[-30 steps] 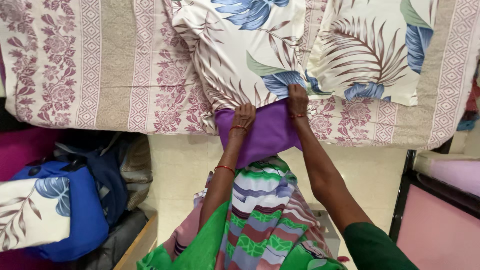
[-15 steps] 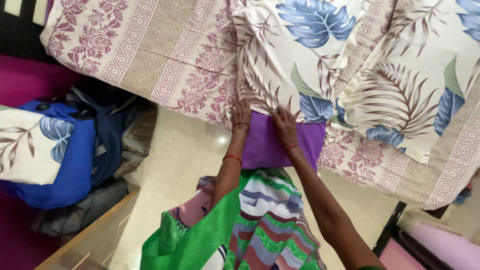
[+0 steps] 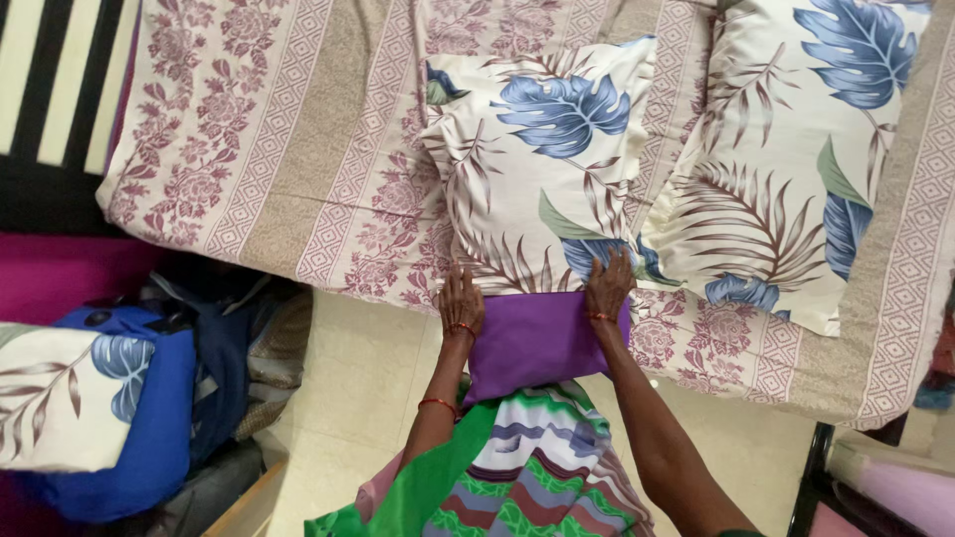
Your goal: The person inserts a purple pillow into a leaf-patterned pillowcase on a bed. They repeatedly adjust the pillowcase, tuck the pillow inside, and smooth the fabric. The person then places the finished pillow on the bed next to another pillow.
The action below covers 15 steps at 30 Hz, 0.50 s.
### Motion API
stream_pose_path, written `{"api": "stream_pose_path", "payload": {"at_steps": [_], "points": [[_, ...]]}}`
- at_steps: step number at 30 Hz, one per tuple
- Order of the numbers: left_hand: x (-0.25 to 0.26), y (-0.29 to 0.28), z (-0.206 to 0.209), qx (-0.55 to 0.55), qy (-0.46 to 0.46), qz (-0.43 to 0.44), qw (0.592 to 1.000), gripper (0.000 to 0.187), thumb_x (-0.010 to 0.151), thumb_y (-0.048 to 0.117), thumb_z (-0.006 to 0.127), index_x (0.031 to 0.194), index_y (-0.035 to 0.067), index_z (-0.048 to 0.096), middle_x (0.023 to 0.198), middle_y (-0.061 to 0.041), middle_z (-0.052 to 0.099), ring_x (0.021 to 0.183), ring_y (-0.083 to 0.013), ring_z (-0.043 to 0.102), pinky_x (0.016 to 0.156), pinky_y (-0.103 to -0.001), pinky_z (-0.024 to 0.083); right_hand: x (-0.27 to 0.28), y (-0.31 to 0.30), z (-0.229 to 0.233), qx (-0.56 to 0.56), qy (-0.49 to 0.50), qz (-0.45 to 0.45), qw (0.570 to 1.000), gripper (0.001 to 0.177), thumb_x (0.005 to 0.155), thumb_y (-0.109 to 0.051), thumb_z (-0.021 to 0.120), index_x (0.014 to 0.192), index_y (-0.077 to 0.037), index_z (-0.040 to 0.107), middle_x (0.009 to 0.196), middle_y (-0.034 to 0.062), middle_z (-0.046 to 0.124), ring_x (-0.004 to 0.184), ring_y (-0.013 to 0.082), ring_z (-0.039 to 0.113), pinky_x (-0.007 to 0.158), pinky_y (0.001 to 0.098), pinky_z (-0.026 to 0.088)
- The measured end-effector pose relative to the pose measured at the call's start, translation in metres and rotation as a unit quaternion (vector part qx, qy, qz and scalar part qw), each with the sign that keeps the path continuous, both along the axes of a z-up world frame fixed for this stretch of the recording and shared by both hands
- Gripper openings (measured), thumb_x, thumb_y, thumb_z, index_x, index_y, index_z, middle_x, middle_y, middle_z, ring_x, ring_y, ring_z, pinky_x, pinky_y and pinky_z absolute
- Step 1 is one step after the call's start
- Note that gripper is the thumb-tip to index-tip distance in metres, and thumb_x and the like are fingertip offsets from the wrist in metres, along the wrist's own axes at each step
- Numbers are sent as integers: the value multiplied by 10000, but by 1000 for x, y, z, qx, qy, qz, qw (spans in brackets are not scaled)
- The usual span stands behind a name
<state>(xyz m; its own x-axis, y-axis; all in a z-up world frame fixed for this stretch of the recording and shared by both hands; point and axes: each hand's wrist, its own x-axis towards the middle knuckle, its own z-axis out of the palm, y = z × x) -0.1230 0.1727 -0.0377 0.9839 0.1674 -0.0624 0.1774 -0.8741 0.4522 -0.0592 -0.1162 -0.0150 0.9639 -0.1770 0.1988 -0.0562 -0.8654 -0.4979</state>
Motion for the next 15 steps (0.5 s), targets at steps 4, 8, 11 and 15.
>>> {"api": "stream_pose_path", "payload": {"at_steps": [4, 8, 11, 15], "points": [[3, -24, -3, -85, 54, 17, 995, 634, 1020, 402, 545, 1541, 77, 386, 1586, -324, 305, 1432, -484, 338, 1132, -547, 358, 36, -42, -7, 114, 161, -77, 977, 812, 1019, -584, 513, 1460, 96, 465, 1423, 385, 479, 1331, 519, 423, 1098, 536, 341], [2, -32, -9, -131, 72, 48, 988, 668, 1034, 448, 522, 1556, 70, 347, 1623, -310, 277, 1463, -483, 332, 1170, -532, 341, 36, -59, -20, 140, 278, -104, 945, 1020, 903, -791, 477, 1416, 90, 521, 1382, 371, 551, 1330, 487, 499, 1131, 496, 382], [9, -26, -10, -176, 123, 101, 971, 788, 1025, 578, 475, 1581, 51, 291, 1611, -293, 316, 1460, -465, 380, 1164, -514, 390, 35, -77, -45, 220, 378, -106, 893, 1045, 877, -832, 427, 1355, 85, 582, 1278, 365, 638, 1239, 484, 602, 1049, 499, 458], [18, -24, -5, -247, 251, 229, 907, 912, 933, 722, 377, 1617, 151, 179, 1628, -219, 304, 1429, -450, 389, 1114, -537, 386, 42, -89, -66, 206, 375, -48, 903, 1075, 900, -866, 485, 1222, 154, 589, 1096, 391, 662, 1066, 484, 635, 930, 508, 476]]}}
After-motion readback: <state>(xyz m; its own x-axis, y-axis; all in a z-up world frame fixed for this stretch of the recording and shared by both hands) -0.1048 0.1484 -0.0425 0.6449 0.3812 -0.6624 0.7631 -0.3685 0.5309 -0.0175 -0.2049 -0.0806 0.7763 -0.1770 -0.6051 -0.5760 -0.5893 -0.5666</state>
